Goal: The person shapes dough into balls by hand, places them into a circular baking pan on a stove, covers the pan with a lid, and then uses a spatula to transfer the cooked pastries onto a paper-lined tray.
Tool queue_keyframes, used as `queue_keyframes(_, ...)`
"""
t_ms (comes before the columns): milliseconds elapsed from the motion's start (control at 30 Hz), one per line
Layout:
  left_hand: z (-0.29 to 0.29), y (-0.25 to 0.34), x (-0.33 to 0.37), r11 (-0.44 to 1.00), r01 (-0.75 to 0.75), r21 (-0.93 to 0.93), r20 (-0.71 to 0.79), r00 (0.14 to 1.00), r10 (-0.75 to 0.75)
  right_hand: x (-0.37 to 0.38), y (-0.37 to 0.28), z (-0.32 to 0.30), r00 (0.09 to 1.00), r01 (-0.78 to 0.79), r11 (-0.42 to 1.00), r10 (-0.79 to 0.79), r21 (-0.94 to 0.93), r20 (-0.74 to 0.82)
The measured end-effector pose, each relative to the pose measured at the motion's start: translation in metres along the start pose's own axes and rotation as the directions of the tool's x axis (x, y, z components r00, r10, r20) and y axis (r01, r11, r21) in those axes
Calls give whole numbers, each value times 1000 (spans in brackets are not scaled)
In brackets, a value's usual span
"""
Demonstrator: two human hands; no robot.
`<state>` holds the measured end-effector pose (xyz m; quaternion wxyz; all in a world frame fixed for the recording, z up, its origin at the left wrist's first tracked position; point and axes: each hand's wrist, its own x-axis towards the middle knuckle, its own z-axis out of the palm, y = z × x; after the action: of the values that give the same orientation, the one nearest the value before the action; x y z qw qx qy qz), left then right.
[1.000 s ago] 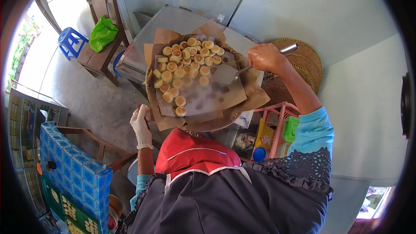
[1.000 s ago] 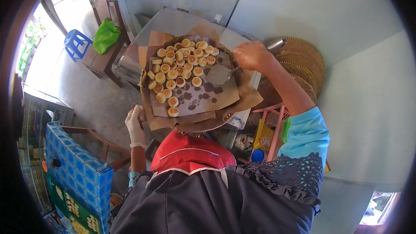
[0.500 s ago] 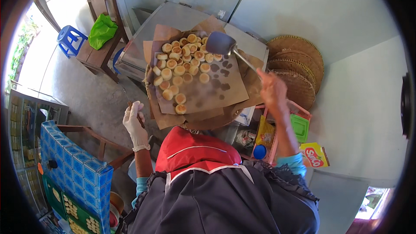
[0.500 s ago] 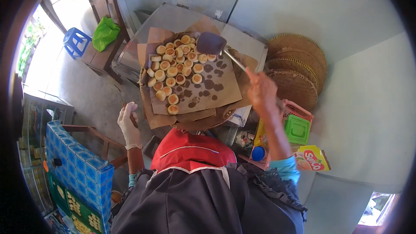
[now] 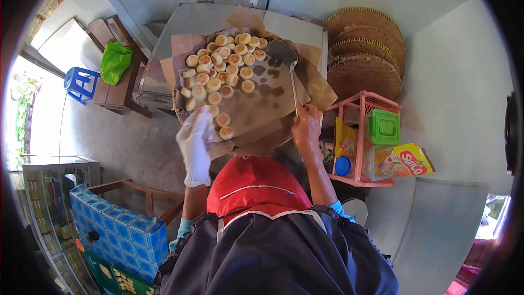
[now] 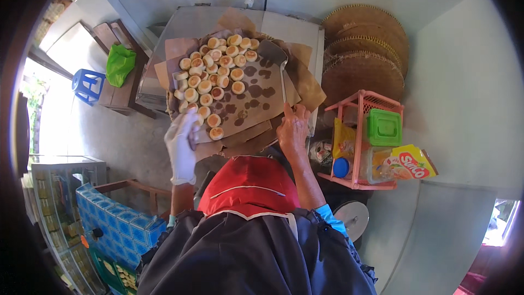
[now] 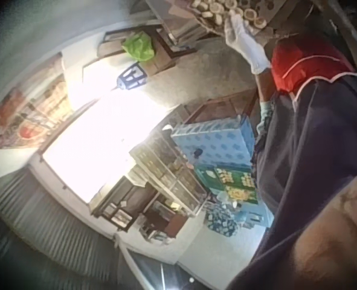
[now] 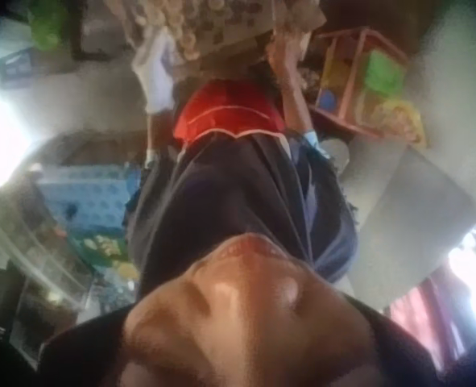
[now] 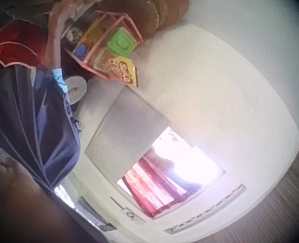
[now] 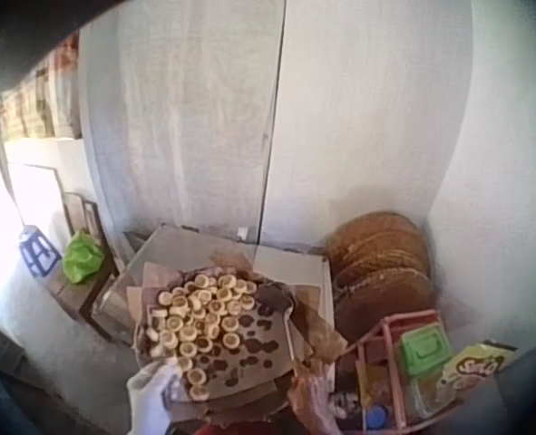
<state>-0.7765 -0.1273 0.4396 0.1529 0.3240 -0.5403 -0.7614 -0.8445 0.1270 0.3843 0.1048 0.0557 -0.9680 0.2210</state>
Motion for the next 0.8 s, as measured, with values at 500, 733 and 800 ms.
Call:
queue_keyframes(500,74,-119,21,750,-377,544,606,794,-40,-136,39,-28,904,-209,910,319,357,-286)
queue_keyframes(733,84,-91,10,340,-742,578,808,579,-111,-273,64,-69,735,-554,761,638,339,-231)
queue_keyframes(800,108,-74,-58,47,-819,571,821,570,-37,-328,72,-76,630,-670,664,745,332,-218)
